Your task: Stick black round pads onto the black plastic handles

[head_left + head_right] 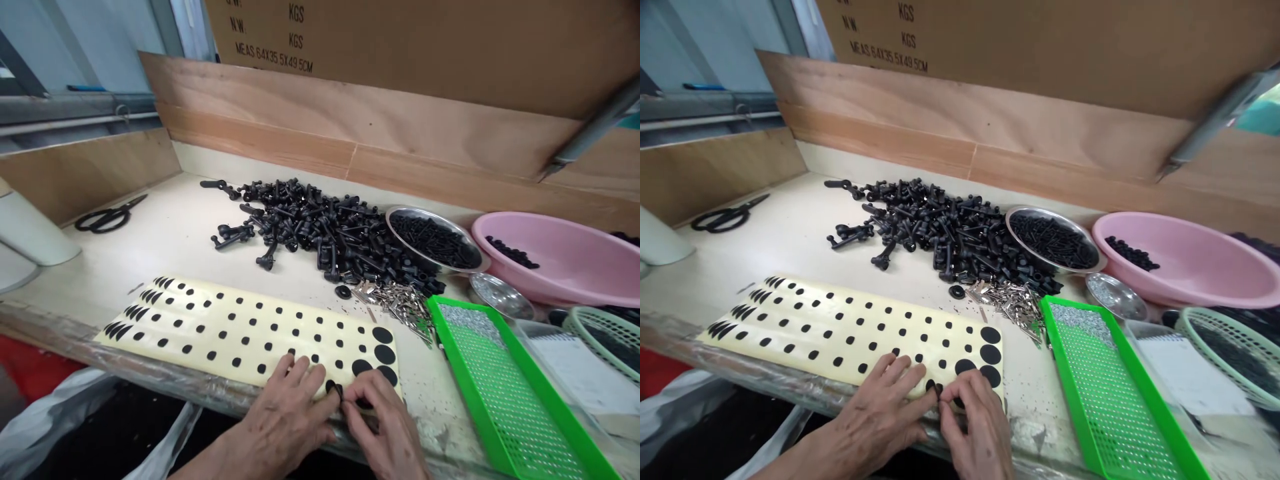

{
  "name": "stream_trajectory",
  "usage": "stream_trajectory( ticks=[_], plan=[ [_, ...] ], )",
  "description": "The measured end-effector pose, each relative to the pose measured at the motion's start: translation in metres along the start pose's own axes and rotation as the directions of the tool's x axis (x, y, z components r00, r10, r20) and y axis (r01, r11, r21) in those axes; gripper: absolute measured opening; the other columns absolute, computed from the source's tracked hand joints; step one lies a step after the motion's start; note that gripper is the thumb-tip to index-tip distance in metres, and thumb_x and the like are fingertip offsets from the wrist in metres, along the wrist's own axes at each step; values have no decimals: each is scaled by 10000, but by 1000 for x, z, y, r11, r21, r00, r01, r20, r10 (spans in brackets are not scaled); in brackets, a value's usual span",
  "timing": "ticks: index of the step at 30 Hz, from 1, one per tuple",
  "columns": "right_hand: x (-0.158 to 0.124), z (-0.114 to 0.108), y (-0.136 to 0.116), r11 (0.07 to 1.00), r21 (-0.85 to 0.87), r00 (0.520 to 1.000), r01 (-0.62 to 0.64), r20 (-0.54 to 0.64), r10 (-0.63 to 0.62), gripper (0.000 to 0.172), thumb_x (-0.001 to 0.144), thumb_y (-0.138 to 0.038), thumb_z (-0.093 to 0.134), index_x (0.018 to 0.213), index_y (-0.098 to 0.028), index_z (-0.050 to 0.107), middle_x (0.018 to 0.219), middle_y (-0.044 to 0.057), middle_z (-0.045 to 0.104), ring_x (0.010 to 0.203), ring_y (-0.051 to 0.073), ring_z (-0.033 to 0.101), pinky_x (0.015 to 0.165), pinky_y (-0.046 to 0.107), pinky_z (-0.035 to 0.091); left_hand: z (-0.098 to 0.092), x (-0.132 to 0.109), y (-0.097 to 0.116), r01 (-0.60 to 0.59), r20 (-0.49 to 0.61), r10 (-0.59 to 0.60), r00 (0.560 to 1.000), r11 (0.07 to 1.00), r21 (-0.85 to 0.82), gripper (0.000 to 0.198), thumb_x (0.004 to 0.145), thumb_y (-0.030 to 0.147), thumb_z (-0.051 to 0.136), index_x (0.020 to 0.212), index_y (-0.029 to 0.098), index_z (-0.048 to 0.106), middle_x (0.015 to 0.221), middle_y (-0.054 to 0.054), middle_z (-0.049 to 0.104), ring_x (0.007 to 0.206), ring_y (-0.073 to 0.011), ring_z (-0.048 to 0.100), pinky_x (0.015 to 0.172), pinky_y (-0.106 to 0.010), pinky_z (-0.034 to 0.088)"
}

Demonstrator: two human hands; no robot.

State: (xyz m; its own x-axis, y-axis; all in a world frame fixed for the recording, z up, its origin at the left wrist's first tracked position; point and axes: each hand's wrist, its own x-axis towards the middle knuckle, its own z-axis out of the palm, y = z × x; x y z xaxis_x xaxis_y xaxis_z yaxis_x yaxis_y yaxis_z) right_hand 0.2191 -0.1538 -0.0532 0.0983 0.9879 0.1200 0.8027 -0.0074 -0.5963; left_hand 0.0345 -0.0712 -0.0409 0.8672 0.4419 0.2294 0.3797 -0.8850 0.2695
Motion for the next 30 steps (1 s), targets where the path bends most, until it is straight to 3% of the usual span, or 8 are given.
stream_trajectory(
  ticks=[3,7,11,17,20,24,26,30],
  plan=[
    [1,-10,-6,994,109,997,-34,71,26,76,831,-202,533,770,-237,561,845,14,579,784,178,577,676,267,450,-8,-4,-1,11,17,-9,1000,994,-109,292,851,327,622,1110,222,538,1211,-74,557,1093,-282,459,993,-498,311],
    [3,-25,-18,916,369,987,-159,88,136,84,827,-234,529,744,-234,541,834,-1,562,727,154,557,619,233,433,-25,3,-3,177,43,-174,984,902,-395,251,815,157,619,1058,203,575,1045,-53,645,1009,-233,509,896,-387,399],
    [15,-29,-31,814,536,972,-224,67,223,92,816,-313,575,781,-232,600,786,1,575,742,169,562,670,250,452,-37,24,-7,363,115,-409,905,603,-710,107,831,174,576,742,198,631,924,-27,672,954,-206,556,853,-332,399],
    [54,-14,-33,648,720,914,-250,-45,403,518,813,-482,610,1255,-231,515,978,40,599,720,162,589,637,260,487,-51,45,-29,461,339,-584,737,68,-885,185,803,341,613,712,181,628,752,3,613,741,-158,511,754,-297,383],
    [74,-12,-29,668,696,933,-265,11,359,410,781,-506,648,1045,-193,627,847,36,614,693,167,561,616,259,473,-58,48,-35,477,388,-626,677,-28,-878,207,785,380,635,734,180,642,780,1,633,799,-166,513,811,-307,355],
    [92,-11,-32,702,670,955,-240,34,293,300,794,-482,634,740,-187,625,637,-5,542,590,142,475,535,236,403,-63,50,-37,453,387,-640,663,-68,-889,200,752,356,660,701,164,635,707,4,601,730,-155,489,731,-279,352],
    [98,-8,-37,749,635,966,-189,-18,258,272,818,-442,605,703,-195,598,622,-10,520,576,142,464,524,240,396,-61,50,-42,442,342,-643,685,-6,-897,233,780,383,629,689,169,630,699,3,581,698,-155,475,686,-274,359],
    [104,2,-49,905,404,941,130,-337,15,176,852,-257,535,679,-223,526,662,-4,510,613,156,480,575,270,395,-50,55,-73,414,6,-692,722,426,-805,337,879,468,492,867,195,688,983,-75,633,933,-232,530,825,-331,397]
  ],
)
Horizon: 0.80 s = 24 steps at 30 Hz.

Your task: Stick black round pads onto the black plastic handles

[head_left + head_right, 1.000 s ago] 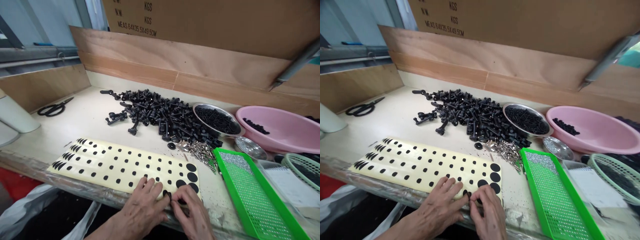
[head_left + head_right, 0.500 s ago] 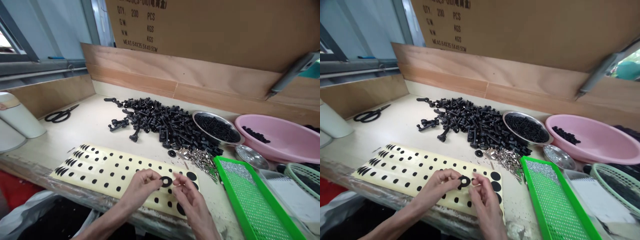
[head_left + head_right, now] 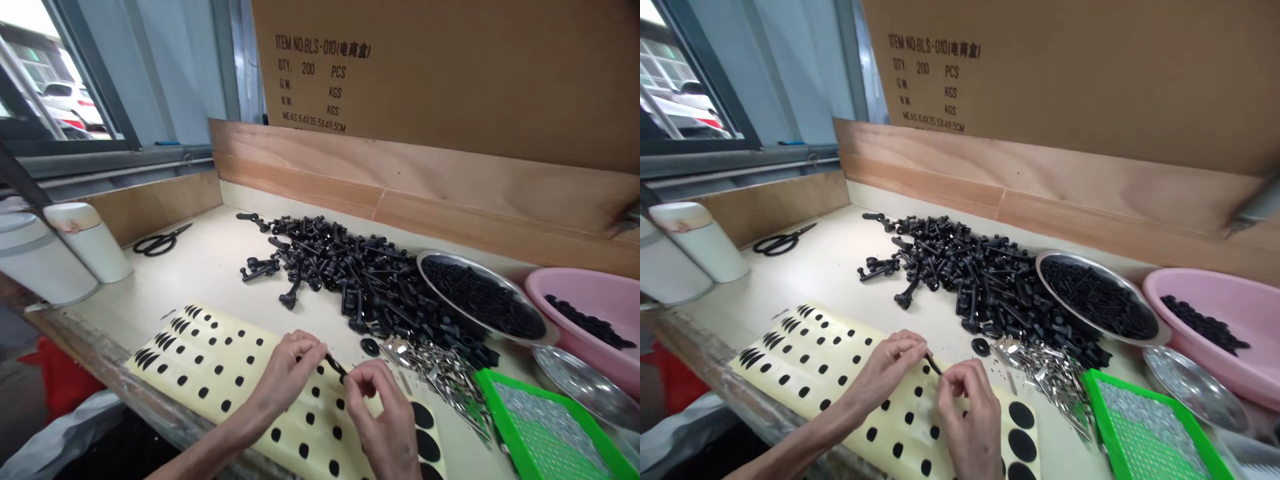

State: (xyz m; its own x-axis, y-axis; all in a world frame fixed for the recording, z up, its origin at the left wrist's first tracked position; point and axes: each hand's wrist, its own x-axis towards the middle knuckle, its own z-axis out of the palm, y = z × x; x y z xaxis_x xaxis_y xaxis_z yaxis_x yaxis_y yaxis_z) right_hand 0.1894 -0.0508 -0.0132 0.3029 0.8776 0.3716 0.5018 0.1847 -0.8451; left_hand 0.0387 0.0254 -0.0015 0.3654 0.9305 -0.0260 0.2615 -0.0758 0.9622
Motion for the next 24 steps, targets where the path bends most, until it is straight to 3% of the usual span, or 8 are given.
stream_trajectory(
  ticks=[3,7,11,13,15,17,20,24],
  plan=[
    [-1,8,0,965,-62,957,256,-121,-262,130,843,-163,524,734,-234,524,715,6,531,657,162,514,637,292,404,-17,40,-18,-58,-220,132,967,948,313,435,873,442,515,1238,209,561,1250,-120,543,1122,-289,455,959,-441,336],
    [2,5,10,974,-84,948,212,-224,-226,107,857,-188,551,762,-237,545,745,14,529,616,152,484,610,288,402,-44,85,-27,6,-224,87,971,924,383,374,803,367,619,1133,192,604,1156,-114,595,1135,-313,442,965,-471,332],
    [10,-7,23,998,55,970,3,-243,11,161,859,-330,578,740,-223,562,724,7,528,606,148,471,582,275,400,-49,75,-19,104,-74,-88,993,964,245,398,765,421,665,1065,163,625,974,-118,664,872,-258,606,735,-365,475],
    [13,-9,24,967,207,969,-149,-166,184,216,857,-407,582,757,-216,565,658,-13,495,581,144,456,532,258,384,-41,54,-13,221,83,-222,971,975,28,462,775,434,667,1139,158,593,902,-97,681,696,-190,624,610,-303,481],
    [15,-7,20,887,350,943,-300,-34,332,258,855,-454,586,766,-213,559,590,-40,441,536,130,417,498,241,362,-29,32,-8,397,272,-318,908,861,-318,481,745,346,727,1161,151,583,881,-81,683,620,-134,610,572,-253,464],
    [15,-3,13,788,464,907,-405,95,410,280,856,-474,583,764,-211,553,591,-40,458,532,125,426,516,239,381,-12,17,-5,501,406,-308,860,657,-563,449,691,227,780,1097,126,620,875,-83,687,634,-119,621,601,-234,465],
    [12,3,6,681,582,886,-444,174,429,290,848,-490,584,769,-213,552,678,-13,551,604,148,514,583,258,448,11,11,-2,506,448,-247,859,543,-670,365,664,157,793,999,98,660,866,-110,710,717,-161,663,654,-246,486],
    [8,2,12,695,575,884,-432,116,453,253,860,-475,577,828,-224,567,713,-17,552,668,160,532,600,247,449,29,16,-4,455,411,-213,886,563,-690,260,708,197,780,922,93,676,806,-104,719,685,-157,666,629,-240,517]
  ],
)
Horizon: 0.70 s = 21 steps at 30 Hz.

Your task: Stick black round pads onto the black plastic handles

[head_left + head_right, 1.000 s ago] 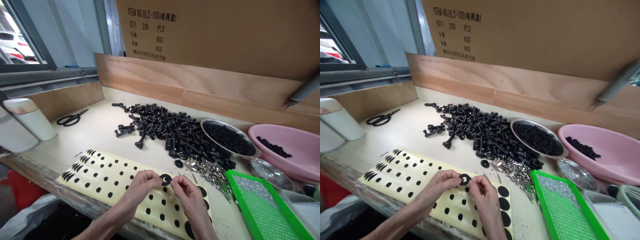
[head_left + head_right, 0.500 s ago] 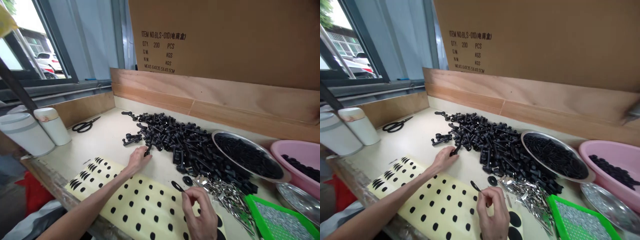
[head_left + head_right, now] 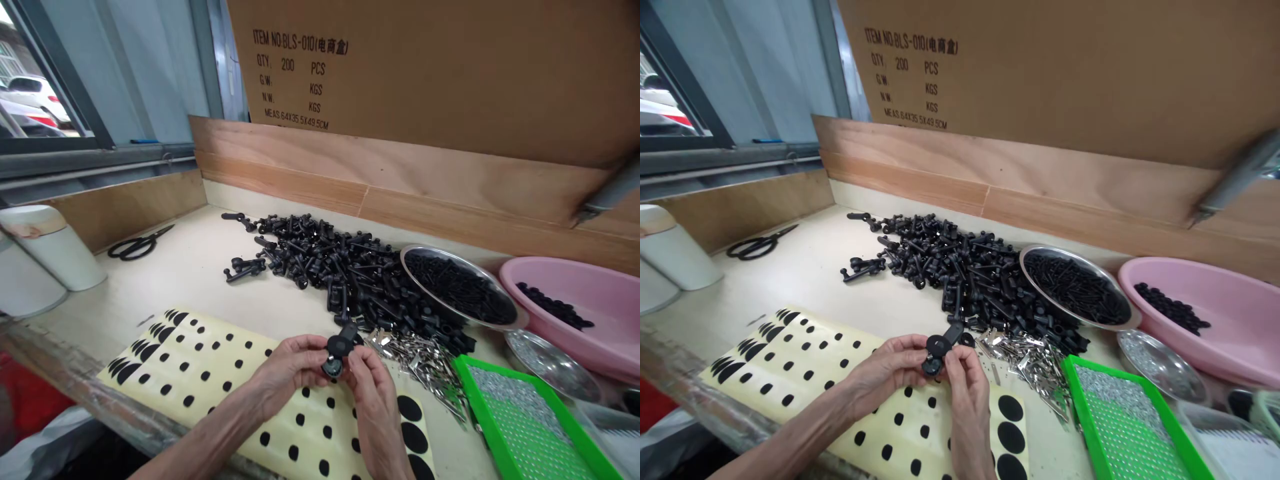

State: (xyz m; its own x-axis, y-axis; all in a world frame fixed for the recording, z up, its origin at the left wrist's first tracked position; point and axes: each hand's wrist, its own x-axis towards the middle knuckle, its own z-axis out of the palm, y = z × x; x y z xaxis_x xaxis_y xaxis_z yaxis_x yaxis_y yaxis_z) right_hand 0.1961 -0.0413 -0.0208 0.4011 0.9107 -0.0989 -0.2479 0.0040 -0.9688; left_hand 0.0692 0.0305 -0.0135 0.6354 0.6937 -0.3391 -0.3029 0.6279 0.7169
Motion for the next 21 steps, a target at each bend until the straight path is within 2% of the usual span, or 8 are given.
stream_trajectory(
  ticks=[3,7,9,12,16,21],
  plan=[
    [2,-6,2,1000,-4,1000,18,-8,-18,221,873,-447,577,848,-227,572,703,-32,529,648,142,504,591,229,421,-1,6,-4,-21,43,20,999,1000,15,222,787,276,723,883,87,659,784,-115,716,639,-142,667,584,-213,525],
    [4,-7,0,998,66,997,-8,82,3,179,893,-411,567,865,-234,576,757,-27,565,692,141,514,635,227,424,-4,8,-4,30,106,-30,994,1000,-1,302,790,254,722,1046,127,626,771,-75,708,543,-120,661,505,-173,509],
    [4,-7,0,999,51,997,-5,76,1,176,891,-403,572,874,-229,591,759,-22,558,713,141,504,655,224,419,-5,7,-3,66,153,-62,986,998,-21,338,781,226,728,1091,130,632,817,-72,705,577,-123,675,546,-186,537],
    [4,-6,1,1000,13,998,7,56,-8,178,889,-401,575,894,-226,608,739,-20,527,704,143,472,640,224,403,-6,7,-2,94,178,-84,980,994,-51,287,817,245,691,1070,111,665,877,-92,704,663,-136,687,633,-224,570],
    [5,-7,4,1000,-15,998,14,54,-14,184,889,-403,566,894,-223,602,744,-11,519,700,153,457,636,242,398,-8,8,-4,59,81,-54,995,997,-53,256,838,260,665,1029,91,687,909,-123,713,704,-157,681,636,-246,567],
    [5,-8,3,999,-33,998,12,-66,-14,257,845,-430,612,733,-212,533,661,-32,440,639,140,400,615,242,365,-9,8,1,-56,-64,55,996,998,-19,256,799,241,710,1012,99,692,961,-128,715,746,-163,668,694,-283,562]
  ],
)
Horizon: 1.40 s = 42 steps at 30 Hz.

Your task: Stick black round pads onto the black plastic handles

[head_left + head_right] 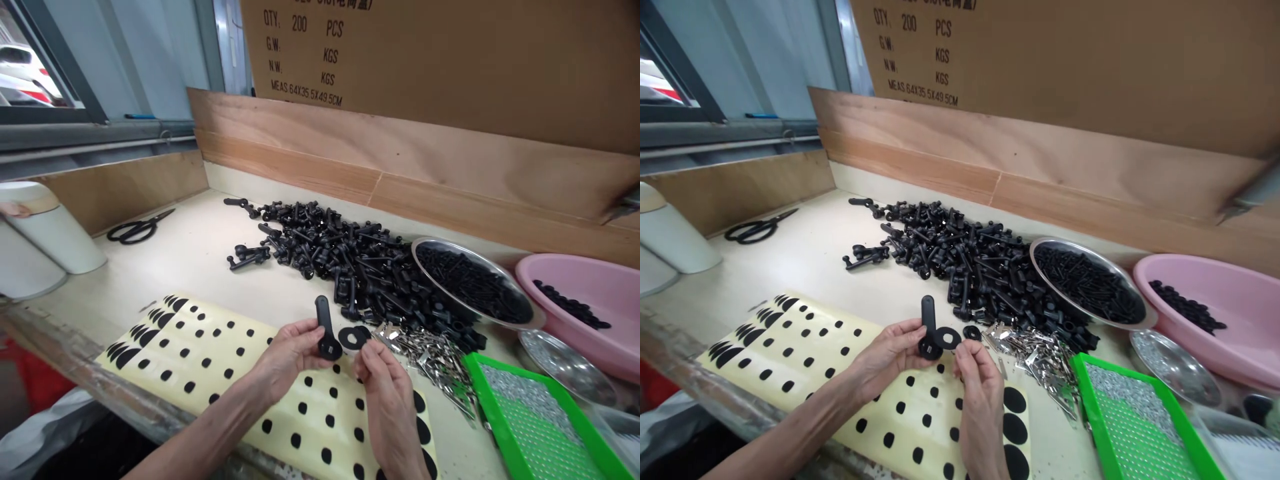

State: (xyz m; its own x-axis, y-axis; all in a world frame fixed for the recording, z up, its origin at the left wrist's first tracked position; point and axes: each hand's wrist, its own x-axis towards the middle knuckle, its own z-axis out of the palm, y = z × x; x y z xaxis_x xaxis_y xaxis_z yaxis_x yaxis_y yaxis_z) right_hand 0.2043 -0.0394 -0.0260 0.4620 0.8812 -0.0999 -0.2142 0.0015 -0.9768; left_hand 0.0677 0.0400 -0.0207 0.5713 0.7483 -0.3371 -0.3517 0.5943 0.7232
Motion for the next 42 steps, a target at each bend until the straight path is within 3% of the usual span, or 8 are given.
stream_trajectory(
  ticks=[4,12,42],
  plan=[
    [-4,6,0,995,1,995,-97,35,97,324,829,-450,630,662,-204,503,616,-42,406,615,128,357,598,231,340,3,-1,6,-30,-69,30,997,1000,-5,235,787,239,721,957,81,684,901,-131,714,756,-187,669,716,-317,556],
    [-6,11,6,978,-33,978,-206,16,206,335,813,-494,642,692,-200,538,587,-49,393,594,121,320,570,225,321,2,1,0,-46,-59,43,997,997,-54,195,807,202,697,961,88,661,878,-109,700,734,-168,653,730,-333,555],
    [-5,12,9,977,-63,978,-206,-39,204,328,829,-484,626,692,-196,547,553,-58,382,548,111,288,511,226,286,3,-1,-1,-63,-35,59,998,992,-108,202,809,201,697,971,94,644,917,-116,693,795,-198,657,865,-452,518]
  ],
)
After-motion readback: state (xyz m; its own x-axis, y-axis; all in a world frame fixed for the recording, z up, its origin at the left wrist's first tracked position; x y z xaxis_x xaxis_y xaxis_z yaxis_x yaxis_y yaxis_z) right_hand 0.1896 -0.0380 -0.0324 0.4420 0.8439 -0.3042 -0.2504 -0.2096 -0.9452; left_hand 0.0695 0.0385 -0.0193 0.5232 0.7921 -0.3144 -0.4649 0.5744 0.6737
